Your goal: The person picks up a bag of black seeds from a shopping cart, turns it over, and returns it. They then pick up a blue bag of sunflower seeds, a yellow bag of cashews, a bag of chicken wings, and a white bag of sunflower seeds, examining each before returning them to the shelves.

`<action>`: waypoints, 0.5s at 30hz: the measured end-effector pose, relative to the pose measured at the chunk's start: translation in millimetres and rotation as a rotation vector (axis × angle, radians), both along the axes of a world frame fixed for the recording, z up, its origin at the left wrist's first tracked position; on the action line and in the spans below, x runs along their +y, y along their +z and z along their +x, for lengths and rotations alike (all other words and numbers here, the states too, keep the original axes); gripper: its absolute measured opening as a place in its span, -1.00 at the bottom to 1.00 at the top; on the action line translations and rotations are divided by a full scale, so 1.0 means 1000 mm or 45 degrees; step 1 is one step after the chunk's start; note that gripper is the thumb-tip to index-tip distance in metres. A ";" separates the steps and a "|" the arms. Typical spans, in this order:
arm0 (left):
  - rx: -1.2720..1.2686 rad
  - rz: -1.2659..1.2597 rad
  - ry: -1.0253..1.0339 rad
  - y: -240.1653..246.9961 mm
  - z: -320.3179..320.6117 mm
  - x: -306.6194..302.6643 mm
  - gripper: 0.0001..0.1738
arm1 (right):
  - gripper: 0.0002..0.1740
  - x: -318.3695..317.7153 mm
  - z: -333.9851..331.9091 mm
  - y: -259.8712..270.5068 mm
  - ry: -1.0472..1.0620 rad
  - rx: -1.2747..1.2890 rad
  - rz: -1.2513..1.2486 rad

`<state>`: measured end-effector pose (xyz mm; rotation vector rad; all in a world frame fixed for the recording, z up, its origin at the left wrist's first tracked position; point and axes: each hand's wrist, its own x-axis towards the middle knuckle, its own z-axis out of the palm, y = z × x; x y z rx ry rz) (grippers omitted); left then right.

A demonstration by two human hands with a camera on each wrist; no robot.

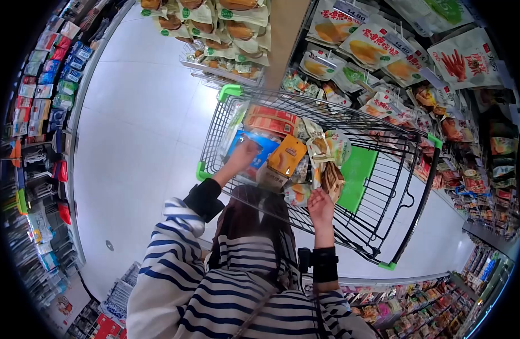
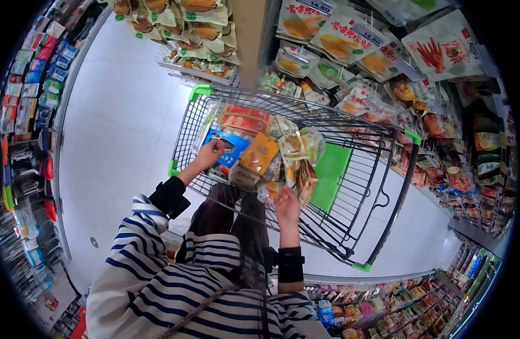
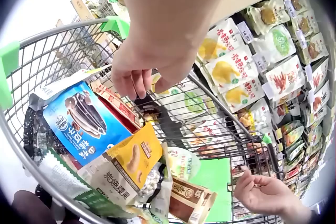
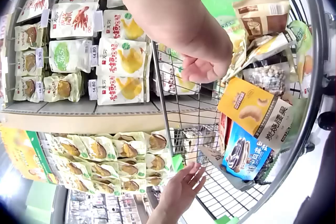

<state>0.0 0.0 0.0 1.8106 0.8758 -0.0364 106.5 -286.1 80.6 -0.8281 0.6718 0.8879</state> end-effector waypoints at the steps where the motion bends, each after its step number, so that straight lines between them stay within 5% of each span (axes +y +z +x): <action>1: -0.009 0.007 -0.012 0.000 0.001 -0.001 -0.77 | -0.81 0.000 -0.004 0.004 -0.018 -0.003 -0.022; 6: 0.069 0.194 -0.215 -0.044 0.043 0.016 -0.68 | -0.81 0.011 0.007 -0.030 -0.067 0.098 -0.025; 9: -0.094 0.598 -0.389 -0.059 0.060 0.020 -0.64 | -0.79 0.013 0.008 -0.034 -0.072 0.126 -0.091; 15: 0.232 0.674 -0.684 -0.085 0.074 0.026 -0.63 | -0.80 0.005 0.013 -0.044 -0.111 0.167 -0.115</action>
